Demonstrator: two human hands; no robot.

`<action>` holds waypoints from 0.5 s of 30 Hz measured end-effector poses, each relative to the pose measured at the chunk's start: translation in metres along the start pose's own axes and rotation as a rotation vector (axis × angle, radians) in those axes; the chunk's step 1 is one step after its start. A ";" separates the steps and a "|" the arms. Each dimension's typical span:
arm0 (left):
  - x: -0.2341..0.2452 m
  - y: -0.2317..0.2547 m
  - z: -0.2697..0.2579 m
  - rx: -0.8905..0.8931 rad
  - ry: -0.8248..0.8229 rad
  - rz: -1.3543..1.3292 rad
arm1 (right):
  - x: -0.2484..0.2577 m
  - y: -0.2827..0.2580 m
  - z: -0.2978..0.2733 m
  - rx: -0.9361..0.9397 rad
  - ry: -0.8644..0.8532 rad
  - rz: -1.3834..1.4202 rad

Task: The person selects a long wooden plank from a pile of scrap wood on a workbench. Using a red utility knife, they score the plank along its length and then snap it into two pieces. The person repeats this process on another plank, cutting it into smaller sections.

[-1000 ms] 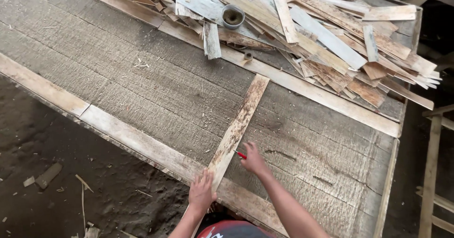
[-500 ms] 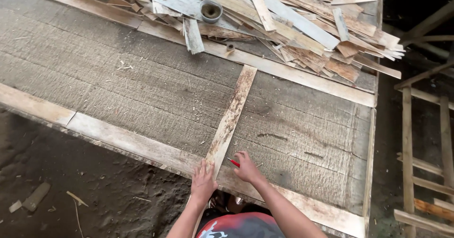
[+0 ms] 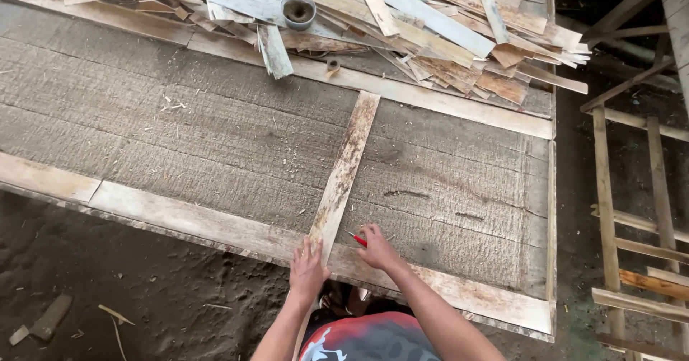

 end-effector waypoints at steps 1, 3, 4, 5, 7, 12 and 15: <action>-0.002 0.000 -0.001 0.002 -0.003 0.000 | -0.001 0.001 -0.001 -0.001 -0.004 0.000; -0.003 -0.001 -0.001 0.007 -0.019 -0.044 | -0.002 0.003 -0.001 -0.013 0.000 -0.007; -0.003 -0.002 -0.001 0.007 -0.019 -0.044 | -0.002 0.003 -0.001 -0.012 -0.001 -0.008; -0.003 -0.002 -0.001 0.003 0.000 -0.046 | -0.002 0.003 -0.001 -0.008 0.001 -0.011; -0.003 -0.002 -0.001 -0.003 0.017 -0.049 | -0.002 0.004 -0.001 -0.006 0.003 -0.015; -0.007 -0.003 0.002 -0.014 0.046 -0.011 | -0.003 0.002 -0.002 -0.034 -0.007 -0.007; -0.004 -0.002 0.000 -0.015 0.069 0.028 | -0.003 0.004 0.000 -0.030 0.000 0.001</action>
Point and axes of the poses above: each hand's wrist, its own z-axis towards the middle knuckle, its own x-axis out of the back of the hand, y = z × x, the point moved 4 cm from there along z, towards the middle knuckle, and after that the axes turned 13 degrees about x, right-handed, at the moved point
